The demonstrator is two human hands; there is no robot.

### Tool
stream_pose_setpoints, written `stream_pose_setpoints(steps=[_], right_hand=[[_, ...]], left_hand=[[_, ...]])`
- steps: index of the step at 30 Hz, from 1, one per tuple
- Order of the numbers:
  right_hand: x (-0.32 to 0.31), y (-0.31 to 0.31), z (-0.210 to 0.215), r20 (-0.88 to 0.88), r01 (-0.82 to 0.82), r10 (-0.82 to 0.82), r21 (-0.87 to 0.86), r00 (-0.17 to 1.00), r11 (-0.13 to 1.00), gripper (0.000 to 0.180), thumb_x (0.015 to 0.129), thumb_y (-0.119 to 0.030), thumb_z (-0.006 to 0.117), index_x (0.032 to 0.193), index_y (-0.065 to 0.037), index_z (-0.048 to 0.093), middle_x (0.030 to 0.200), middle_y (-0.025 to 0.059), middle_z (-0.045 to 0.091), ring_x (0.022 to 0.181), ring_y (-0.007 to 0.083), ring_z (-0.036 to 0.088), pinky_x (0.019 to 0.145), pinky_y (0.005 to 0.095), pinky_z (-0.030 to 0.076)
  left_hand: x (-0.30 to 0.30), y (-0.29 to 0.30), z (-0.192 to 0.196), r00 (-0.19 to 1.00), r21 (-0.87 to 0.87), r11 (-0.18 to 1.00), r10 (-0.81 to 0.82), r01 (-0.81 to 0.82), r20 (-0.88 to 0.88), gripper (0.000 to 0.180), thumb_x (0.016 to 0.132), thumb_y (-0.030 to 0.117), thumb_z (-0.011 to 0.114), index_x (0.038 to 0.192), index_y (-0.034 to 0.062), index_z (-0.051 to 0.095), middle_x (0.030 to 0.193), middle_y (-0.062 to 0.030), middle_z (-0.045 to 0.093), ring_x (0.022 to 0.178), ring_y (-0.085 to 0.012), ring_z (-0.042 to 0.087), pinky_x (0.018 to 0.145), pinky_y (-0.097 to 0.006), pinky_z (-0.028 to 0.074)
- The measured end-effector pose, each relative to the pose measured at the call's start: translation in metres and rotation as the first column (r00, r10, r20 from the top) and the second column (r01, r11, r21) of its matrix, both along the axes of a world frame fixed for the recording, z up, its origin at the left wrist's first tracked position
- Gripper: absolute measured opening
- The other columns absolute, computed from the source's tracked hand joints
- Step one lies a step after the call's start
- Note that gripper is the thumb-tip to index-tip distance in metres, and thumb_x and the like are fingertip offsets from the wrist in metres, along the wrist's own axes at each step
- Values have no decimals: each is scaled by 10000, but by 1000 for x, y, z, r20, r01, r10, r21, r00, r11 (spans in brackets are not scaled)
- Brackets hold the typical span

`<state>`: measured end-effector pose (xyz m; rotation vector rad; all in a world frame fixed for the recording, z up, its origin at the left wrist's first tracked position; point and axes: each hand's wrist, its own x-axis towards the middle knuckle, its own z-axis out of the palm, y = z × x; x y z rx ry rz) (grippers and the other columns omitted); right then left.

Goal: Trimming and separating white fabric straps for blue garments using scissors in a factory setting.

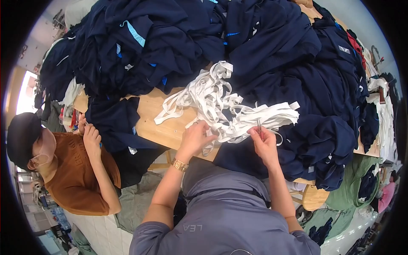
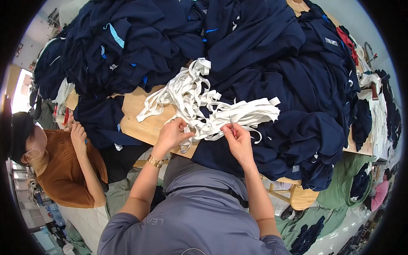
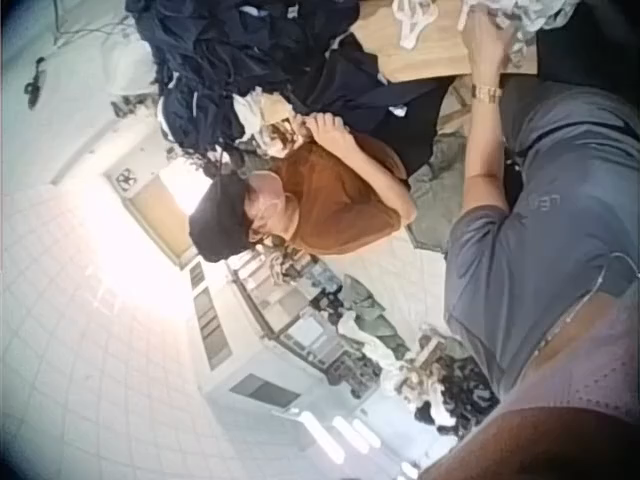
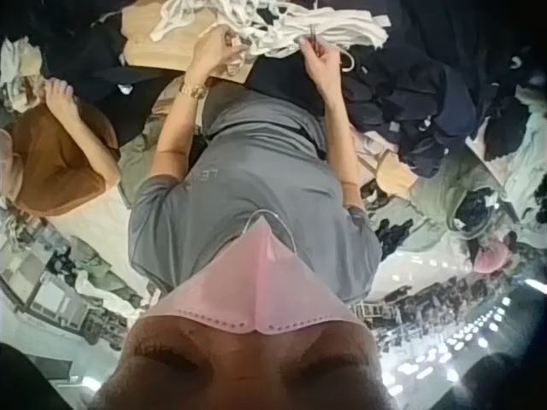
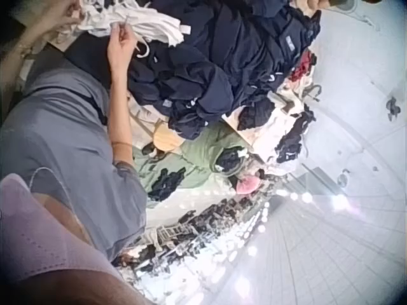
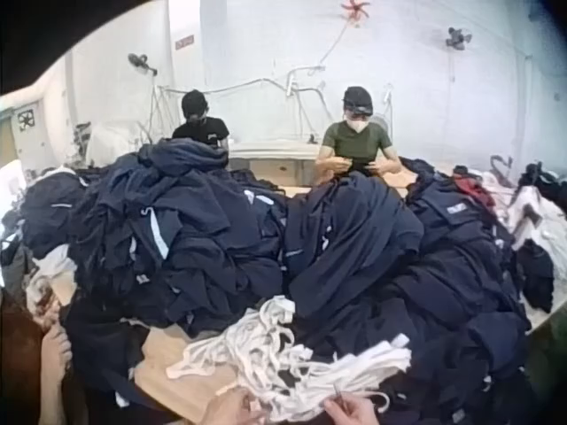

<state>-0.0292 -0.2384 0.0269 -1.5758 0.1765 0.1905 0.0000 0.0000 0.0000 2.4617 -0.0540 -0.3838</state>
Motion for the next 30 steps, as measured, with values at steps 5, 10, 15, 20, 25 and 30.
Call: stream_pose_setpoints(steps=[5, 10, 15, 20, 25, 30], right_hand=[[3, 8, 3, 66, -23, 22, 14, 998, 1000, 143, 888, -159, 543, 875, -20, 574, 544, -91, 396, 403, -16, 287, 367, 165, 178], [14, 14, 30, 61, -35, 34, 22, 998, 999, 131, 856, -97, 573, 933, 6, 600, 636, -79, 451, 554, -9, 320, 480, 168, 235], [47, 50, 75, 286, -201, 164, 108, 944, 974, 363, 801, -74, 635, 1147, -19, 540, 627, -79, 441, 531, -5, 332, 481, 163, 268], [69, 68, 89, 74, -403, 413, 423, 908, 811, 209, 798, -156, 670, 929, -6, 608, 552, -79, 432, 432, -9, 330, 385, 180, 230], [95, 29, 107, 148, -326, 302, 183, 942, 927, 136, 806, -136, 656, 811, -22, 581, 544, -76, 452, 400, -7, 337, 365, 174, 209], [124, -16, 112, 293, -64, 89, -94, 952, 993, 116, 797, -93, 640, 821, 16, 610, 628, -49, 540, 574, 12, 433, 511, 180, 326]], left_hand=[[16, 26, -6, 968, -89, 977, 203, -192, 146, 143, 780, 183, 598, 816, 45, 598, 711, -146, 612, 690, -311, 599, 623, -381, 467], [41, 35, 57, 874, -559, 816, 371, -146, 313, 70, 838, 92, 552, 862, 29, 532, 682, -35, 576, 621, -118, 567, 573, -250, 436], [46, 0, 124, 900, -697, 697, 181, 166, 396, 81, 838, 72, 560, 891, 29, 516, 697, -11, 561, 599, -47, 519, 555, -197, 400], [57, -17, 160, 760, -545, 796, 177, 263, 626, 91, 805, 41, 600, 870, 19, 540, 703, -30, 566, 642, -59, 543, 572, -190, 410], [69, 22, 201, 447, -644, 747, 525, 166, 724, 40, 857, 69, 582, 876, 40, 563, 744, 12, 538, 663, -29, 480, 599, -153, 381], [71, 71, 219, 242, -741, 629, 701, 236, 671, 84, 878, 113, 566, 910, 52, 517, 705, 5, 529, 462, 29, 320, 375, -134, 211]])
